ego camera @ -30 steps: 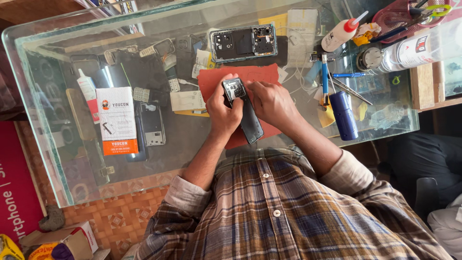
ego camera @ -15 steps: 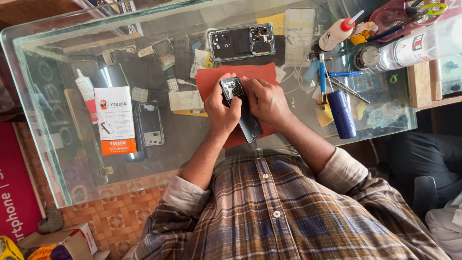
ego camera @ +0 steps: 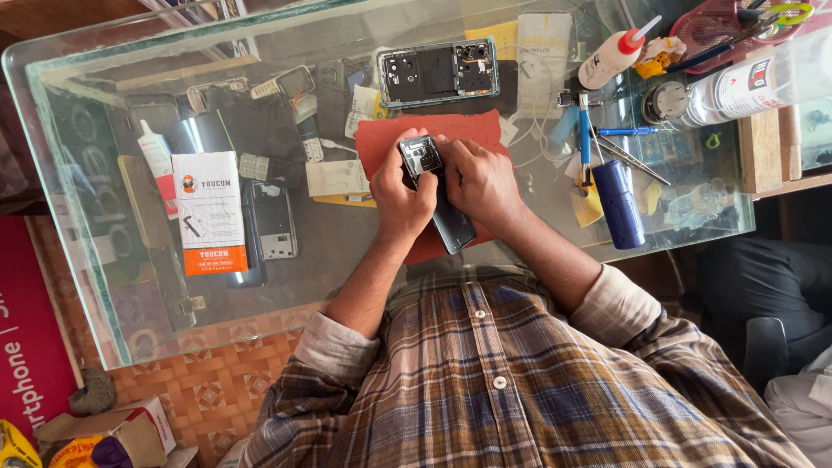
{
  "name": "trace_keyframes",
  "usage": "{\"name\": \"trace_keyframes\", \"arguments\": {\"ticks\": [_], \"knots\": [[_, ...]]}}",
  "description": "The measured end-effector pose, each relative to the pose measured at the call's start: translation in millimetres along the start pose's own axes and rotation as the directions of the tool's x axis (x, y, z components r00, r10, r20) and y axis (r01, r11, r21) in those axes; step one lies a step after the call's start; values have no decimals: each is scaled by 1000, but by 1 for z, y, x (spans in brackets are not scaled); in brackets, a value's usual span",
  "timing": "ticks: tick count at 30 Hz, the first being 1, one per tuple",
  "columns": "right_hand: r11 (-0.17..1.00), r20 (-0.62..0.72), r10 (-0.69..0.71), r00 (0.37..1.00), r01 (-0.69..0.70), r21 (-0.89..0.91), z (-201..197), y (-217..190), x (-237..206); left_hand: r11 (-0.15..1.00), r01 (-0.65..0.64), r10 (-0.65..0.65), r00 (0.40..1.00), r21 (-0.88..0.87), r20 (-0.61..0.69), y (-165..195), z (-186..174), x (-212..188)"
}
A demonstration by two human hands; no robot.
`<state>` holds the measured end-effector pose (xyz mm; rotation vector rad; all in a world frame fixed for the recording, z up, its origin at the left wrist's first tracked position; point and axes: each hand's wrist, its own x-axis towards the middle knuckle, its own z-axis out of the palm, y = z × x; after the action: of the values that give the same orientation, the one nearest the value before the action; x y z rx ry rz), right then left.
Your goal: The person cleans the back of a disassembled smartphone with a blue tool, then applies glue from a bottle to the back panel. They continue to scrape and clean the back surface with the tool, focusing on the camera module area.
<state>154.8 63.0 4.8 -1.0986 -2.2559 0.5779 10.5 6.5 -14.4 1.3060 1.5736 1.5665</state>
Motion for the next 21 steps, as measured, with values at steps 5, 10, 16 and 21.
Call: {"name": "trace_keyframes", "arguments": {"ticks": [5,10,16,21], "knots": [[1000,10,-7,1000,7,-2,2,3,0,1000,-14,14,1000,10,2,0,0,0],[998,1,-50,999,50,39,1,4,-1,998,-21,23,999,-52,25,-1,0,0],[1000,38,-23,999,24,-15,-10,-1,4,1000,-22,22,1000,-10,8,-1,0,0],[995,211,79,974,-65,-70,-25,-3,10,998,45,-44,999,-35,13,1,1,0]]}}
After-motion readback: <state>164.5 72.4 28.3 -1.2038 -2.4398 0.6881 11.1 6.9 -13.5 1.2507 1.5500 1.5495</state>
